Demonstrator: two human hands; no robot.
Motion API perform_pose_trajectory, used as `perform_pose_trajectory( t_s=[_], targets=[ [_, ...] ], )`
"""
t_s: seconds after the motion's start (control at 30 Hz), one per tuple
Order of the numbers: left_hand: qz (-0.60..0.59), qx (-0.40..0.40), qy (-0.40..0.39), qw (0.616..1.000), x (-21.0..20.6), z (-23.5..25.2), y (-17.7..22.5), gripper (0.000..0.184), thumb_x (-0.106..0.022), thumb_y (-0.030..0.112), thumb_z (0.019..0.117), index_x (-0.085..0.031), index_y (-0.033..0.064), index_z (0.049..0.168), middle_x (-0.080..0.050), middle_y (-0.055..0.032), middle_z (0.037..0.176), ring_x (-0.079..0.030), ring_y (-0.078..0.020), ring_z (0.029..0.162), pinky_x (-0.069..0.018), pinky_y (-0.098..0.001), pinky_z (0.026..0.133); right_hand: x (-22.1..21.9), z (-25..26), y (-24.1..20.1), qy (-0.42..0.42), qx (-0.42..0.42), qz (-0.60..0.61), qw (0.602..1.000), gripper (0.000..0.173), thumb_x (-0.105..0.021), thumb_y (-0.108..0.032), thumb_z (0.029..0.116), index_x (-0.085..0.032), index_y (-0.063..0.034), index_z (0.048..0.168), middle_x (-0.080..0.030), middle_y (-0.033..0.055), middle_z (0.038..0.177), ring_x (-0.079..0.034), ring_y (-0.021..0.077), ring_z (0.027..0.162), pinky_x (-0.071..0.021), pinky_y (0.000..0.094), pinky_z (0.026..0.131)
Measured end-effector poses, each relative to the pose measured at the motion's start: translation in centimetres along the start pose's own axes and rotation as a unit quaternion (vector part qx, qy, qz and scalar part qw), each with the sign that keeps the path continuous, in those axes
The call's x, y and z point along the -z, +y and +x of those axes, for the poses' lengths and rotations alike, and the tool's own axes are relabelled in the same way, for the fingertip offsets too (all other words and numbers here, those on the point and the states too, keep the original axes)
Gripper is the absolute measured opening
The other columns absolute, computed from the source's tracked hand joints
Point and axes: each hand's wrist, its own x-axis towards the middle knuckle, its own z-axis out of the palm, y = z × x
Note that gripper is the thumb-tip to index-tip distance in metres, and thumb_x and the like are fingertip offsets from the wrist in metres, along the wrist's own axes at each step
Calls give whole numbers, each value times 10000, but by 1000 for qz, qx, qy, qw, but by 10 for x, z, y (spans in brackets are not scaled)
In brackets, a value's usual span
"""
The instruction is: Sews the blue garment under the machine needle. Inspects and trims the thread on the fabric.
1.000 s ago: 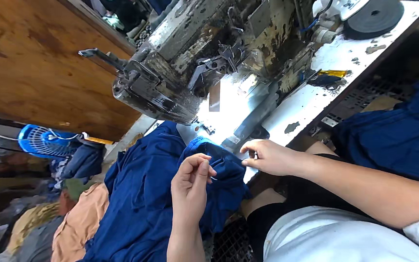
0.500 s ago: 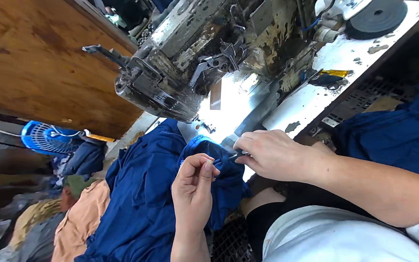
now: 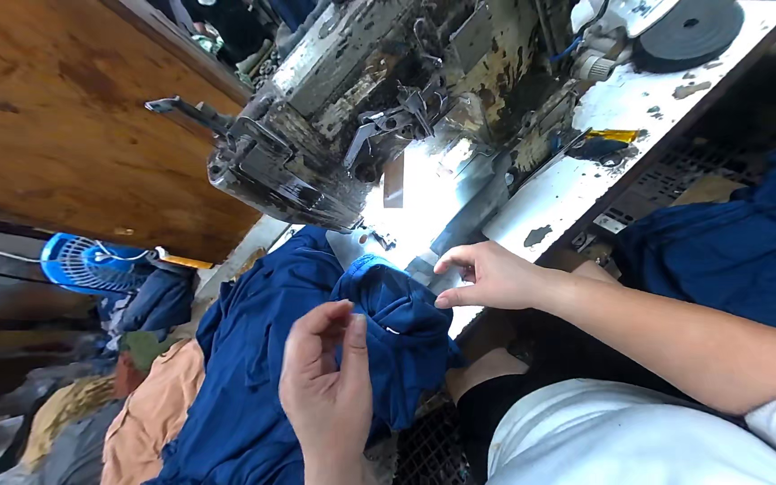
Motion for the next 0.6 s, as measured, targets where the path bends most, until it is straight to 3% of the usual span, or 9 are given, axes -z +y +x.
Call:
perform_pose_trajectory(
  t_s=[0.07,0.17,0.27,0.33,0.4,0.5,0.6],
  targets=[
    [-26,37,-65,997,-17,-3,8,299,-573,139,1046,-595,-18,1299,-720,-13,1022,-710,-79,870,-622,-259,744,-9,0,15,-36,-8,76,996,362,-742,-383,938,-737,-64,1109,-639,3,845,-514,22,697,-452,235,679],
    [-8,133,-173,976,-42,2,0,399,-420,223,1103,-546,10,1417,-709,-40,1014,-719,-94,855,-635,-275,723,-35,-11,17,64,143,74,985,254,-659,-257,982,-706,-18,910,-608,26,819,-521,20,725,-427,170,658],
    [-37,190,-193,962,-53,16,-12,342,-466,289,1089,-715,82,1199,-717,24,922,-667,-29,763,-566,-206,672,-52,-18,4,122,242,4,962,192,-640,-177,956,-664,-10,864,-635,97,793,-605,138,735,-500,271,660],
    [-55,206,-177,961,-53,23,-14,191,-635,219,1009,-748,71,1053,-737,21,869,-684,-40,742,-577,-207,677,-57,-19,-2,125,265,-50,955,140,-649,-149,945,-662,-24,884,-649,110,838,-648,184,781,-537,317,679],
    [-54,214,-114,969,-53,26,-15,128,-750,107,896,-751,42,1006,-755,-9,862,-707,-63,726,-602,-216,680,-59,-17,-2,123,286,-104,945,117,-655,-138,940,-660,-29,899,-641,112,852,-653,208,750,-534,339,615],
    [-111,180,3,977,-51,28,-20,277,-748,-55,821,-704,-50,1094,-754,-54,930,-723,-88,781,-623,-237,731,-57,-13,1,100,292,-142,941,100,-648,-122,929,-693,-34,945,-665,118,896,-677,229,762,-543,363,596],
    [-124,184,36,974,-48,38,-33,425,-751,-132,768,-652,-88,1179,-754,-88,973,-737,-112,818,-632,-256,751,-45,-2,-2,86,215,-73,970,187,-611,-161,991,-723,-16,1028,-703,129,955,-691,228,886,-572,386,790]
  ],
)
